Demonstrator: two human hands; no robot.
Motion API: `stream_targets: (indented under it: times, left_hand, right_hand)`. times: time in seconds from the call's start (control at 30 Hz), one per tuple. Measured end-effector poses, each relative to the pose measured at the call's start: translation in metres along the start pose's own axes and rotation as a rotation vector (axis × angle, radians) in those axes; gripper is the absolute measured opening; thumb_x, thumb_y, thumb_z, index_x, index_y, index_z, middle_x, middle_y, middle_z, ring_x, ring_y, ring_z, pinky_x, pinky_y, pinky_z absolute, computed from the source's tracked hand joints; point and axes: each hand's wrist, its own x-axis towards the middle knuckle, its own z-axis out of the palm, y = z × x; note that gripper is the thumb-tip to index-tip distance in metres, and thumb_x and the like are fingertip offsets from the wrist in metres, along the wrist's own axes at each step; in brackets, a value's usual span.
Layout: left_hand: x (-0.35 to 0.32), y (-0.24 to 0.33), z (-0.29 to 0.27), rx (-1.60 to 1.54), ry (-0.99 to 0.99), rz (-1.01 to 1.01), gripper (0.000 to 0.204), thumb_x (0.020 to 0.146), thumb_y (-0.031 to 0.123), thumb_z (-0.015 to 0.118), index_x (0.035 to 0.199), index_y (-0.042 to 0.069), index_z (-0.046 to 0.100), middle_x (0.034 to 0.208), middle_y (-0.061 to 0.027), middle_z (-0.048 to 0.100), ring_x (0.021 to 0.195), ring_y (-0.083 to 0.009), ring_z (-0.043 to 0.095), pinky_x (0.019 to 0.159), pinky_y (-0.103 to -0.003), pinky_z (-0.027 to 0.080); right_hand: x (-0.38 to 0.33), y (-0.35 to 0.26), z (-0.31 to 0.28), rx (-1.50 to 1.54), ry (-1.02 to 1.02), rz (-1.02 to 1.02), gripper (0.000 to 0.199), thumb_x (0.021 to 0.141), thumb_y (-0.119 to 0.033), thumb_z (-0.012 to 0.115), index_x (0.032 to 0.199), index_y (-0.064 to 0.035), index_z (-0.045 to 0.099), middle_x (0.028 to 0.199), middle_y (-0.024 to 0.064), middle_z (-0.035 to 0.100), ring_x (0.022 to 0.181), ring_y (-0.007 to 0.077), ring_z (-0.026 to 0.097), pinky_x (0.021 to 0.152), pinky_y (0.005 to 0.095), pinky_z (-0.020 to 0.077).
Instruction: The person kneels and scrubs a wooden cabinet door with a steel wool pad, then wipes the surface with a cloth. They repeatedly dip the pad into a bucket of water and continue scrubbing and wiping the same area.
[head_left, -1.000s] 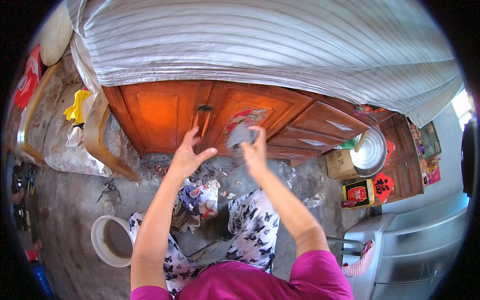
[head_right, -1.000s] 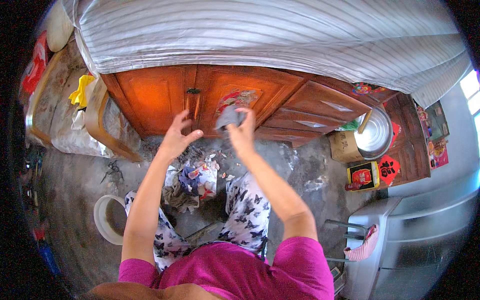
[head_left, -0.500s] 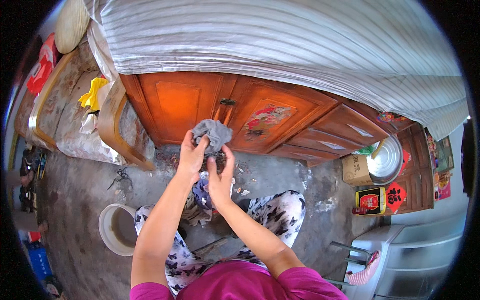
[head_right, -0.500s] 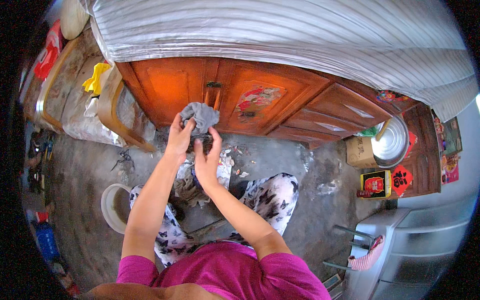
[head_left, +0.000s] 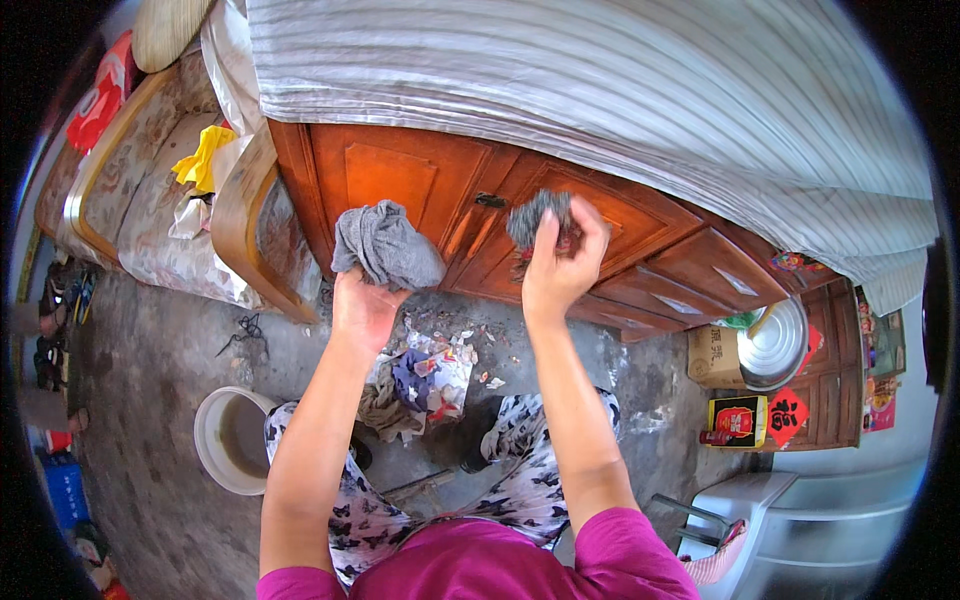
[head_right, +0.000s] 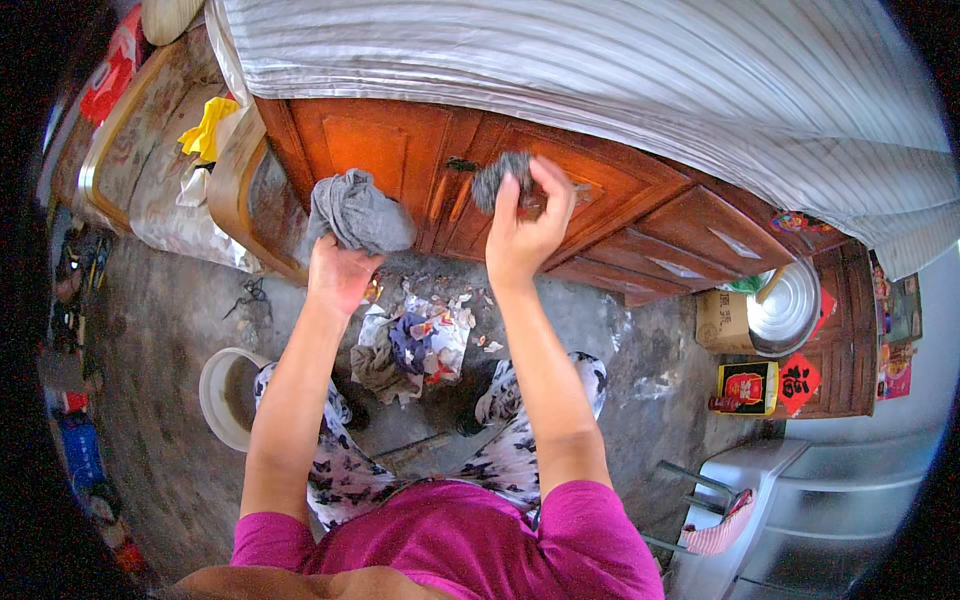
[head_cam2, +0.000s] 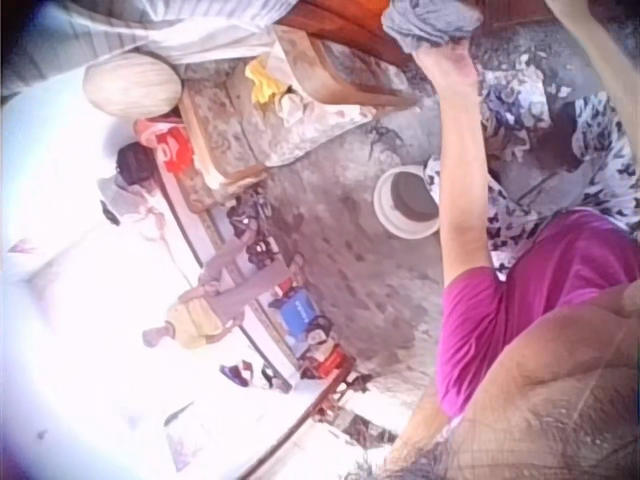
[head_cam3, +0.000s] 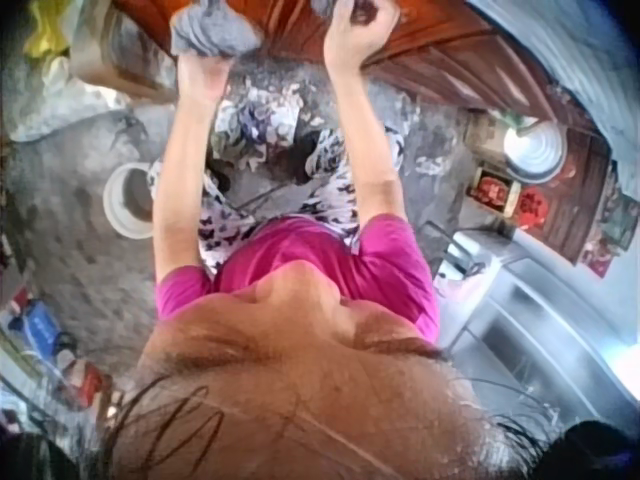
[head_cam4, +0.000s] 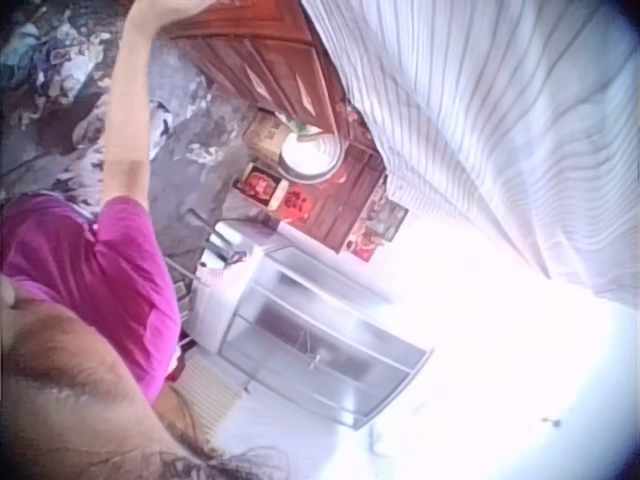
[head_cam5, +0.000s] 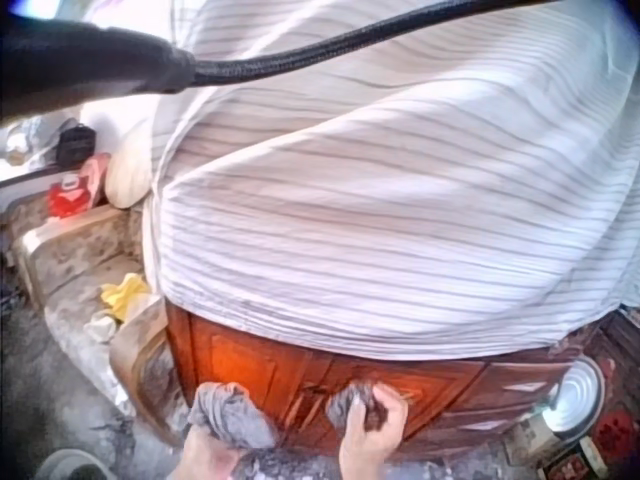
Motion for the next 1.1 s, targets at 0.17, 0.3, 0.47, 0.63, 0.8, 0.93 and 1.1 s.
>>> stream_targets:
  times: [0.17, 0.3, 0.47, 0.63, 0.8, 0.93, 1.1]
  left_hand:
    - [-0.010, 0.003, 0.008, -0.095, -0.122, -0.061, 0.044, 0.109, 0.040, 0.041, 0.140, 0.014, 0.059, 0.143, -0.0065, 0.061, 0.131, -0.0270, 0.058, 0.113, -0.049, 0.044]
    - [-0.029, 0.011, 0.030, -0.133, -0.146, -0.071, 0.052, 0.107, 0.052, 0.044, 0.138, 0.014, 0.062, 0.139, -0.0058, 0.065, 0.129, -0.0288, 0.060, 0.111, -0.052, 0.045]
    - [-0.028, 0.019, 0.018, 0.061, -0.065, -0.059, 0.048, 0.100, 0.043, 0.066, 0.135, 0.010, 0.064, 0.133, -0.0065, 0.068, 0.124, -0.0266, 0.063, 0.111, -0.046, 0.046]
    - [-0.022, 0.006, 0.018, 0.165, -0.096, -0.077, 0.044, 0.092, 0.027, 0.073, 0.132, 0.009, 0.065, 0.129, -0.0068, 0.071, 0.121, -0.0251, 0.065, 0.110, -0.043, 0.047]
    - [-0.023, 0.003, 0.020, 0.209, -0.044, -0.066, 0.041, 0.093, 0.029, 0.072, 0.129, 0.009, 0.068, 0.126, -0.0072, 0.072, 0.119, -0.0245, 0.066, 0.107, -0.043, 0.049]
    - [-0.011, 0.004, 0.008, 0.191, -0.033, -0.097, 0.040, 0.094, 0.030, 0.072, 0.128, 0.008, 0.068, 0.124, -0.0070, 0.073, 0.115, -0.0247, 0.068, 0.104, -0.043, 0.051]
    - [-0.019, 0.002, 0.020, 0.234, -0.037, -0.063, 0.038, 0.093, 0.030, 0.073, 0.125, 0.010, 0.068, 0.121, -0.0065, 0.073, 0.112, -0.0243, 0.069, 0.102, -0.044, 0.052]
  right_hand:
    - [0.026, 0.026, 0.037, -0.326, 0.007, -0.361, 0.043, 0.074, 0.002, 0.083, 0.113, -0.0158, 0.076, 0.112, 0.0083, 0.058, 0.106, 0.0289, 0.055, 0.095, 0.0415, 0.0457]
    - [-0.009, 0.041, 0.028, -0.368, -0.154, -0.334, 0.039, 0.074, 0.001, 0.084, 0.109, -0.0153, 0.077, 0.109, 0.0075, 0.060, 0.098, 0.0295, 0.058, 0.085, 0.0426, 0.0497]
    - [0.043, 0.009, 0.036, -0.336, -0.079, -0.467, 0.030, 0.080, -0.002, 0.084, 0.107, -0.0077, 0.073, 0.106, 0.0099, 0.066, 0.102, 0.0282, 0.063, 0.087, 0.0397, 0.0519]
    - [0.031, 0.029, 0.024, -0.442, -0.203, -0.575, 0.034, 0.072, -0.001, 0.086, 0.100, -0.0169, 0.074, 0.104, 0.0044, 0.064, 0.093, 0.0269, 0.063, 0.077, 0.0398, 0.0540]
    - [0.009, 0.025, 0.016, -0.439, -0.284, -0.439, 0.031, 0.076, -0.001, 0.086, 0.103, -0.0127, 0.076, 0.101, 0.0062, 0.064, 0.093, 0.0260, 0.064, 0.078, 0.0380, 0.0539]
    - [0.041, -0.014, 0.048, -0.383, -0.271, -0.711, 0.035, 0.073, -0.003, 0.085, 0.104, -0.0192, 0.076, 0.100, -0.0003, 0.064, 0.088, 0.0230, 0.063, 0.071, 0.0356, 0.0543]
    - [0.037, 0.016, 0.025, -0.553, -0.419, -0.774, 0.039, 0.070, -0.003, 0.080, 0.103, -0.0244, 0.075, 0.099, -0.0024, 0.064, 0.086, 0.0223, 0.063, 0.070, 0.0342, 0.0553]
